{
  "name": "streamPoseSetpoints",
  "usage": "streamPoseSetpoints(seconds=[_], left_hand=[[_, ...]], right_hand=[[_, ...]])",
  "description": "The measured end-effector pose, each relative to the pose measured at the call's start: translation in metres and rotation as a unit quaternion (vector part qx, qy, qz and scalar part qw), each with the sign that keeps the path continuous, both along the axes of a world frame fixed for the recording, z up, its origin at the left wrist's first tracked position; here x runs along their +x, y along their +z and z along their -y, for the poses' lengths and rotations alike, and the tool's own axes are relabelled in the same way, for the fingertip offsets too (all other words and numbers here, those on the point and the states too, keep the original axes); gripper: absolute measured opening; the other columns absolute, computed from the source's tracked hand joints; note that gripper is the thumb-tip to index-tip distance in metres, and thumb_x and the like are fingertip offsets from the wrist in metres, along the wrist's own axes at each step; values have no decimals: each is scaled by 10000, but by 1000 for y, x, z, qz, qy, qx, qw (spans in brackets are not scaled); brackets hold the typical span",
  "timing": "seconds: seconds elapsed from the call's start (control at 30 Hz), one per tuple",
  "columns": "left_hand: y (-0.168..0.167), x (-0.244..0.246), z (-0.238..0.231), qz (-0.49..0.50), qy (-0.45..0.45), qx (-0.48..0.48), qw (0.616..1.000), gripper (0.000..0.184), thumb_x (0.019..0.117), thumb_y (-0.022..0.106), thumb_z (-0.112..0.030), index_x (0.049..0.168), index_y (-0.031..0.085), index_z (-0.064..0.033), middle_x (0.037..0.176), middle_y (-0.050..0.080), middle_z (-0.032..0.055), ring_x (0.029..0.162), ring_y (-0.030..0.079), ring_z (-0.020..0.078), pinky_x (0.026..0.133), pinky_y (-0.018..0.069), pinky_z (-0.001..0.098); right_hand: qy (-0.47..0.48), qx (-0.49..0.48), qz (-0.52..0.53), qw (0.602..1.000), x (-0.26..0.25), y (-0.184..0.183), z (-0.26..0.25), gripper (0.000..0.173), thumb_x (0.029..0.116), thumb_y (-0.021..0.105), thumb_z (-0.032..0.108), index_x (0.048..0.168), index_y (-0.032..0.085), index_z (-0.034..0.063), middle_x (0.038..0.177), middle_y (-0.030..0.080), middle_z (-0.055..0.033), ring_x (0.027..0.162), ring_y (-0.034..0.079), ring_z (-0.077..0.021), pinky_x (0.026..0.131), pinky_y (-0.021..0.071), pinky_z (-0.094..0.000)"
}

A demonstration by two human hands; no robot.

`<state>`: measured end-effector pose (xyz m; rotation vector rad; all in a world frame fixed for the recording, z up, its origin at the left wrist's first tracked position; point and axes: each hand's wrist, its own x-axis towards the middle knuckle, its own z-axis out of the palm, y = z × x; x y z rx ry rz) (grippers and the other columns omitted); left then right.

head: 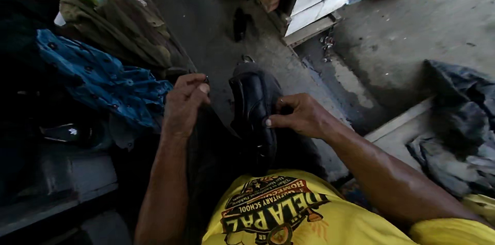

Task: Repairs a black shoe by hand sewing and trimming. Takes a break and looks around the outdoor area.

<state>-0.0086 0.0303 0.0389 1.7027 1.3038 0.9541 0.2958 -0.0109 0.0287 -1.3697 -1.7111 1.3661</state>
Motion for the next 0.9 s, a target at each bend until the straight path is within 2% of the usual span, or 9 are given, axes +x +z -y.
streamPoseSetpoints(seconds=[0.07, 0.13, 0.2, 0.27, 0.5, 0.67, 0.77, 0.83, 0.9], left_hand=[[2, 11, -4, 334, -78, -77, 936, 402, 1112, 322, -278, 1233, 647, -73, 1377, 616, 42, 1231, 617, 201, 1056, 504, 402], [3, 24, -14, 499, -93, -138, 851, 505, 1126, 236, -373, 1064, 689, -159, 1182, 704, 22, 1147, 669, 208, 1038, 526, 450], [-1, 32, -32, 512, -47, -205, 833, 516, 1127, 202, -392, 965, 654, -200, 805, 650, -56, 771, 666, 113, 806, 604, 355], [-10, 35, -59, 460, 7, -241, 855, 460, 1132, 219, -351, 883, 573, -196, 605, 478, -94, 521, 491, 53, 562, 503, 224], [-21, 41, -145, 396, 82, -252, 879, 392, 1132, 304, -311, 829, 516, -180, 492, 338, -104, 392, 343, 26, 414, 365, 173], [-31, 33, -142, 389, 80, -256, 881, 391, 1131, 297, -352, 887, 554, -188, 567, 446, -104, 461, 455, 31, 485, 466, 185], [-46, 19, -97, 309, -16, -238, 921, 349, 1048, 453, -535, 1145, 606, -237, 947, 620, -87, 880, 633, 76, 829, 563, 301], [-63, 18, -66, 227, -8, -265, 937, 660, 856, 690, -654, 1312, 588, -188, 1150, 665, -63, 1023, 644, 70, 867, 566, 289], [-73, 22, -42, 163, 0, -307, 938, 923, 800, 807, -531, 1465, 434, -10, 1311, 637, 28, 1163, 634, 82, 982, 564, 300]], right_hand=[[-2, -5, -18, 1000, -3, -5, -4, 297, 817, 860, 282, 732, 639, 104, 614, 589, 17, 538, 551, -60, 495, 471, -236], [0, -15, -28, 999, -7, -9, -9, 296, 809, 864, 302, 725, 644, 123, 615, 597, 32, 539, 554, -48, 498, 476, -229], [4, -33, -38, 999, -9, -11, -14, 328, 802, 871, 285, 690, 606, 127, 586, 561, 33, 514, 518, -48, 478, 443, -223], [9, -42, -52, 998, -13, -15, -21, 373, 791, 874, 259, 646, 554, 135, 550, 510, 39, 482, 466, -44, 452, 393, -213], [14, -77, -38, 996, -23, -19, -42, 356, 822, 832, 222, 641, 533, 151, 548, 484, 46, 477, 441, -40, 440, 364, -205], [44, -114, -32, 992, -18, -22, -47, 353, 864, 800, 346, 701, 548, 159, 600, 478, 82, 529, 445, 1, 492, 375, -178], [96, -137, -60, 984, 6, -27, -59, 317, 859, 790, 441, 842, 652, 156, 751, 585, 109, 686, 545, 45, 626, 477, -158], [64, -131, -54, 988, 27, -39, -83, 348, 891, 755, 432, 1009, 730, 106, 918, 683, 47, 806, 619, -10, 729, 547, -231], [-42, -130, 2, 991, 42, -65, -121, 245, 976, 673, 320, 1023, 719, 83, 808, 650, 32, 646, 563, -23, 594, 501, -230]])
